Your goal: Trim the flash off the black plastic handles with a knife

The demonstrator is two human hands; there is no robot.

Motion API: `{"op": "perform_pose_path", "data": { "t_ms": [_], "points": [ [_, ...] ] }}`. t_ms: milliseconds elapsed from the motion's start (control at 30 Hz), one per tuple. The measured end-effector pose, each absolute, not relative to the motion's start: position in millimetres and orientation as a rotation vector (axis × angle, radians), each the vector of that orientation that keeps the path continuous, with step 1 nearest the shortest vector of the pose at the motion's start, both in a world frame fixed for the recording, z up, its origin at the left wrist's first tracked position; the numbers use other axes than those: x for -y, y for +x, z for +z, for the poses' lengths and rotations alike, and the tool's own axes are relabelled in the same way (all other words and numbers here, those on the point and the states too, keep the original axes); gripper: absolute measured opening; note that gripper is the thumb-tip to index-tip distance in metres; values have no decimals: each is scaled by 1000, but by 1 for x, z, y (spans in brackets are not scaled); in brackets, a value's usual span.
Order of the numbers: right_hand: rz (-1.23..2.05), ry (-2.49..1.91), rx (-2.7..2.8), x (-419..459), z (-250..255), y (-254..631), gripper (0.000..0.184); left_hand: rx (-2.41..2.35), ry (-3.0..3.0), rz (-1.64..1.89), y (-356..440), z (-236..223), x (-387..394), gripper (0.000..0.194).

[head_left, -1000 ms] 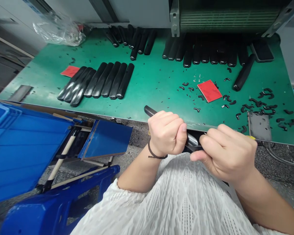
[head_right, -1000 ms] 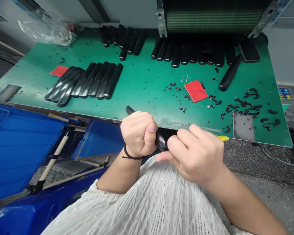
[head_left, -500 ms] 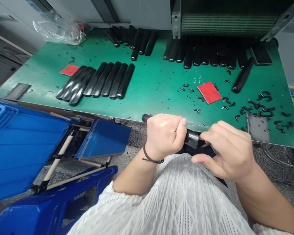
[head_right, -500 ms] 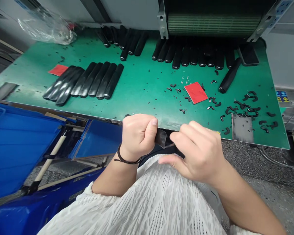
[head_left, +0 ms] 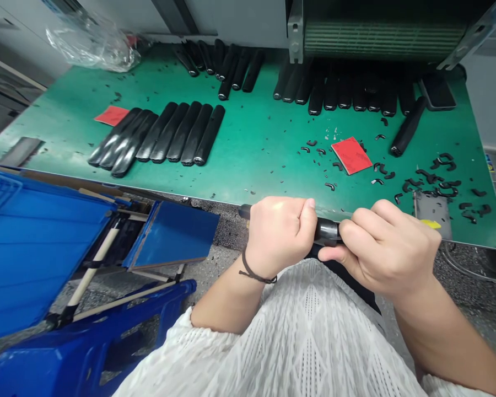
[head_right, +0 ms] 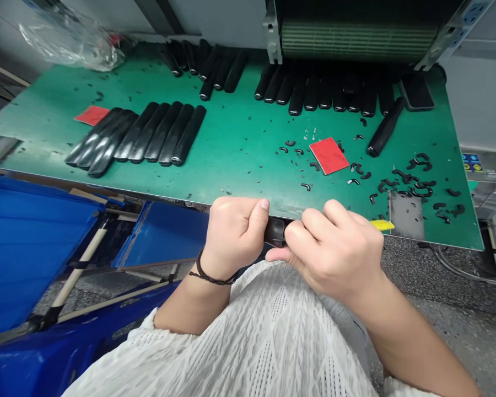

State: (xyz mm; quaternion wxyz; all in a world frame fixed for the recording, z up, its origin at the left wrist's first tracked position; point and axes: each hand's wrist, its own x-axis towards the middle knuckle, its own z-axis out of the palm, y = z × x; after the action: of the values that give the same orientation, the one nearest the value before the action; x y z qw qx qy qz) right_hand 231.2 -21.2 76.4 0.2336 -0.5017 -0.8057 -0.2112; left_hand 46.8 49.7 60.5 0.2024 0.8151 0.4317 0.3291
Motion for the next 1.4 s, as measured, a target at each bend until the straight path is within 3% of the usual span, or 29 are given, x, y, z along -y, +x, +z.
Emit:
{"op": "perform_pose_path", "data": {
  "t_ms": [200,300,400,500,600,700,800,1167,1400],
  "points": [
    [-777,-1278,2165,22,65,233,44,-1301,2020,659,54,68,-44,53],
    [-737,-1219,2125,22,59,235,35,-1035,1877,538,51,66,-45,57],
    [-371,-1180,2016,22,57,240,22,-621,1664,401,44,60,-44,52],
    [110,-1122,1914,22,62,249,10,-502,1487,363,37,54,-43,47],
    [257,-1166,1969,20,72,258,21,-555,1509,420,34,52,-42,45],
    [199,-1288,2107,17,82,262,49,-537,1593,417,34,54,-42,43],
    [113,-1379,2229,13,90,262,62,-505,1637,403,35,55,-43,43],
    [-613,-1347,2194,12,88,257,57,-586,1459,454,42,54,-35,46],
    [-860,-1356,2041,13,66,253,52,-643,1266,448,51,48,-29,48]
  ]
}}
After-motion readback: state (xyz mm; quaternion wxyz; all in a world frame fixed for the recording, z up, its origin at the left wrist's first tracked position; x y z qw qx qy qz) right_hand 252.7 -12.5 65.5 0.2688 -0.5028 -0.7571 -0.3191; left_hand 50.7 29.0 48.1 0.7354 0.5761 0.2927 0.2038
